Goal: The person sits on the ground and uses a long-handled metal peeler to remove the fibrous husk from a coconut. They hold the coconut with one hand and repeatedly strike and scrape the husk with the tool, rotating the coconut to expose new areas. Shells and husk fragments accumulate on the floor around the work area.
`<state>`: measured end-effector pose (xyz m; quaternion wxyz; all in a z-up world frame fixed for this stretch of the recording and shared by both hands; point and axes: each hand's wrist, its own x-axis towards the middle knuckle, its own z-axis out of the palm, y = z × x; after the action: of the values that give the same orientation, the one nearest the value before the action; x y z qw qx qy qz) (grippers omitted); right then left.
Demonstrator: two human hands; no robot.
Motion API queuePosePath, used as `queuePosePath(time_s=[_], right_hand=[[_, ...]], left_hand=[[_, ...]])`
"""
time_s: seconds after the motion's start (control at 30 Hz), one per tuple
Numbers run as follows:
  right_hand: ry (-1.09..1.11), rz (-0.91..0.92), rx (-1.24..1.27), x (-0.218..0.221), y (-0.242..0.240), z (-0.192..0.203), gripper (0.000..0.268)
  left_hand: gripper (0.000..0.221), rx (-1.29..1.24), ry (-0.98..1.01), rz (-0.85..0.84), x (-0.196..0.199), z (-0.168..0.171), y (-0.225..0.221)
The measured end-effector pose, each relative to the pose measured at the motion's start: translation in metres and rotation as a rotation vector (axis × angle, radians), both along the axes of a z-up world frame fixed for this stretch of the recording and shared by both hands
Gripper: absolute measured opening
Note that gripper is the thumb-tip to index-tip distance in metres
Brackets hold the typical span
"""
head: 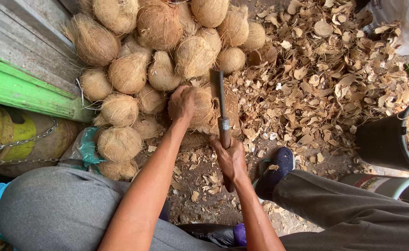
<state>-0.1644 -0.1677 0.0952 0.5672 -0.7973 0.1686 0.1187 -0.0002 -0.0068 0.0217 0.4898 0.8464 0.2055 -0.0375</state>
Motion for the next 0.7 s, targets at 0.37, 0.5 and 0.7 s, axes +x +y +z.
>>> queuePosePath(time_s=[0.37, 0.5, 0.7], right_hand=[[0.184, -0.035, -0.064, 0.001, 0.003, -0.019, 0.032], [-0.020, -0.138, 0.089, -0.017, -0.007, -0.020, 0.032], [-0.110, -0.096, 0.229, -0.005, 0.004, -0.023, 0.038]], left_hand=[[0.051, 0.296, -0.238, -0.116, 0.009, -0.041, 0.002], [0.053, 0.456, -0.475, -0.259, -0.017, -0.060, 0.009], [0.060, 0.039, -0.229, -0.070, -0.010, -0.036, 0.004]])
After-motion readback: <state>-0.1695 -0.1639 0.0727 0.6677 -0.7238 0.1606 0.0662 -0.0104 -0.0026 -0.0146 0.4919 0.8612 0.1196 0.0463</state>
